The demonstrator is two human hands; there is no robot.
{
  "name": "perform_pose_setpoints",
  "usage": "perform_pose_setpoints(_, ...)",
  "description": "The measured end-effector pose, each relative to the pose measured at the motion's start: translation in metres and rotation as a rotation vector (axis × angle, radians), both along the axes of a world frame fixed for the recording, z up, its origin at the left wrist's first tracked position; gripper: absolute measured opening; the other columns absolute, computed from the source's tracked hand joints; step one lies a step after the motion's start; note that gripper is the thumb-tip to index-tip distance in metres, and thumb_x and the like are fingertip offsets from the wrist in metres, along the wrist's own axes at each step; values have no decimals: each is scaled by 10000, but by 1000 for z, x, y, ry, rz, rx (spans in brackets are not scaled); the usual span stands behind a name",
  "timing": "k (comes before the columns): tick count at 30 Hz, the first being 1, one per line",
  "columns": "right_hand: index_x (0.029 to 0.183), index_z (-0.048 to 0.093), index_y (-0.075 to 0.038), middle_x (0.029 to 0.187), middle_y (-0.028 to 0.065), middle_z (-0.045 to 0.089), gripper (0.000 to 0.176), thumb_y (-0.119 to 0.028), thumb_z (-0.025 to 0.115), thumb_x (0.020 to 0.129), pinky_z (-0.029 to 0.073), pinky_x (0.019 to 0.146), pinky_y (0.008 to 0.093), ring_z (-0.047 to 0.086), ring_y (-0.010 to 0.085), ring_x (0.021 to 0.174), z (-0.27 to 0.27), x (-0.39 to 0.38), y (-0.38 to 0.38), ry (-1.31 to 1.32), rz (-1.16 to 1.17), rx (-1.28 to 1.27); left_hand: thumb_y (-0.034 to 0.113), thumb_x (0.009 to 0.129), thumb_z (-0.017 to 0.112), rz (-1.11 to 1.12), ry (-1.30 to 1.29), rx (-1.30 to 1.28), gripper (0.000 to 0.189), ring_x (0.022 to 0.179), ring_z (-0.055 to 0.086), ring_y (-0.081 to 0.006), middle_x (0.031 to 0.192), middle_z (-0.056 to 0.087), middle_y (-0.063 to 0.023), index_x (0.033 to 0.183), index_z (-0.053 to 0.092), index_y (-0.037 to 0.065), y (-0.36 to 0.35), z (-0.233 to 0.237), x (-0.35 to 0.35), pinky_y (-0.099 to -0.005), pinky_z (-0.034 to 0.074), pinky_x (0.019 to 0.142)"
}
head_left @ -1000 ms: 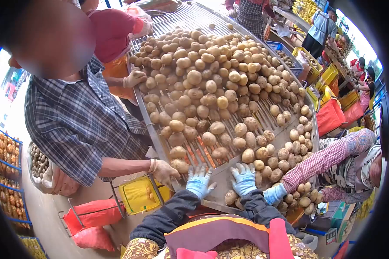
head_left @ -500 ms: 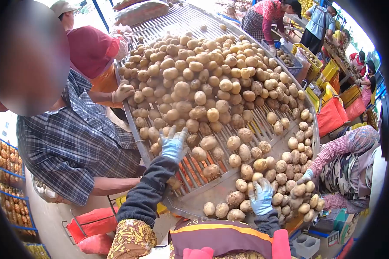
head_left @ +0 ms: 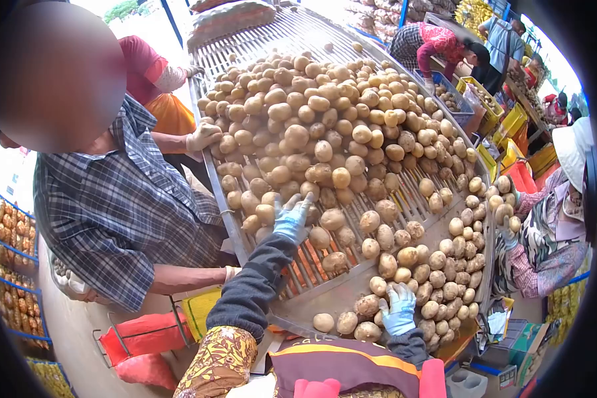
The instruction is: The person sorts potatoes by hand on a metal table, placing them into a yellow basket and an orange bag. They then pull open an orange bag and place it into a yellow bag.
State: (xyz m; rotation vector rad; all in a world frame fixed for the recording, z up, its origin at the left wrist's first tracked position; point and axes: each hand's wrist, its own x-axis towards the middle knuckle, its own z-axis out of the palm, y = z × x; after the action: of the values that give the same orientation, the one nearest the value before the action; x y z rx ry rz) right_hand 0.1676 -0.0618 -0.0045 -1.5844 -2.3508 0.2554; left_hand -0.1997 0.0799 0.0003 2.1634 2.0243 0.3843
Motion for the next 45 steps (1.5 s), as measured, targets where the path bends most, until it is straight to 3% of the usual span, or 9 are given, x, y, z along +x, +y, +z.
perform_pose_setpoints(6,1174,576,-51,1220,160,533,451,-218,685,769,314,1033,538,449,381,1218,-2,-10,2,41,136,38,250,605,884,214,-444,412,1117,1068,582,-302,1066,625,-125,1482,235,11,-92,15,13,-475,332,1083)
perform_pose_setpoints(15,1179,566,-43,1256,181,517,499,-112,696,702,315,1055,498,433,385,1235,-18,-46,14,10,448,-38,137,771,813,1014,-1844,-125,1055,1096,593,-221,1267,522,-122,1514,72,36,-413,37,10,-363,531,874)
perform_pose_setpoints(17,1172,566,-40,1244,178,524,490,-119,699,706,325,1042,500,441,393,1215,-10,-57,17,25,515,-81,127,796,793,1147,-1995,-41,688,926,642,-221,1101,616,-97,1357,410,15,-481,12,-22,-347,546,774)
perform_pose_setpoints(20,1151,565,-44,1209,179,526,473,-131,691,703,326,1032,516,443,399,1200,-10,-72,20,-1,595,-19,337,928,638,1137,-1824,584,321,943,623,-178,1043,641,-49,1137,584,99,-549,4,-195,-332,508,862)
perform_pose_setpoints(23,1155,565,-50,1203,175,522,494,-147,694,688,326,1026,525,442,396,1201,-12,-85,16,-3,614,-19,365,935,628,916,-1476,1179,594,1136,559,-187,1274,535,-69,1391,391,66,-558,113,-355,-370,410,1069)
perform_pose_setpoints(26,1152,573,-50,1214,175,517,524,-149,710,656,339,1020,521,442,398,1202,-17,-93,14,18,613,24,266,935,650,887,-1231,1364,599,1132,560,-201,1271,536,-93,1417,364,54,-482,179,-322,-362,454,1020)
perform_pose_setpoints(30,1188,559,-58,1236,189,504,581,-142,722,637,338,1025,519,443,393,1209,7,-90,-11,79,543,28,-27,803,694,774,-727,804,634,1041,589,-169,1157,597,-98,1376,428,21,-368,123,-185,-274,500,903)
perform_pose_setpoints(38,1365,517,-198,1465,177,381,722,-504,695,737,111,1089,690,299,377,1381,8,-63,-44,-116,383,-204,402,781,751,-325,-377,63,734,1277,452,-385,1355,480,-215,1354,465,42,-249,19,40,-484,358,1062)
perform_pose_setpoints(45,1363,532,-236,1491,140,370,791,-721,574,739,22,1094,707,271,369,1404,-7,-10,-55,-275,257,-108,595,820,608,-540,-22,-470,918,1465,129,-391,1570,172,-211,1514,240,120,-181,-9,127,-568,119,1160)
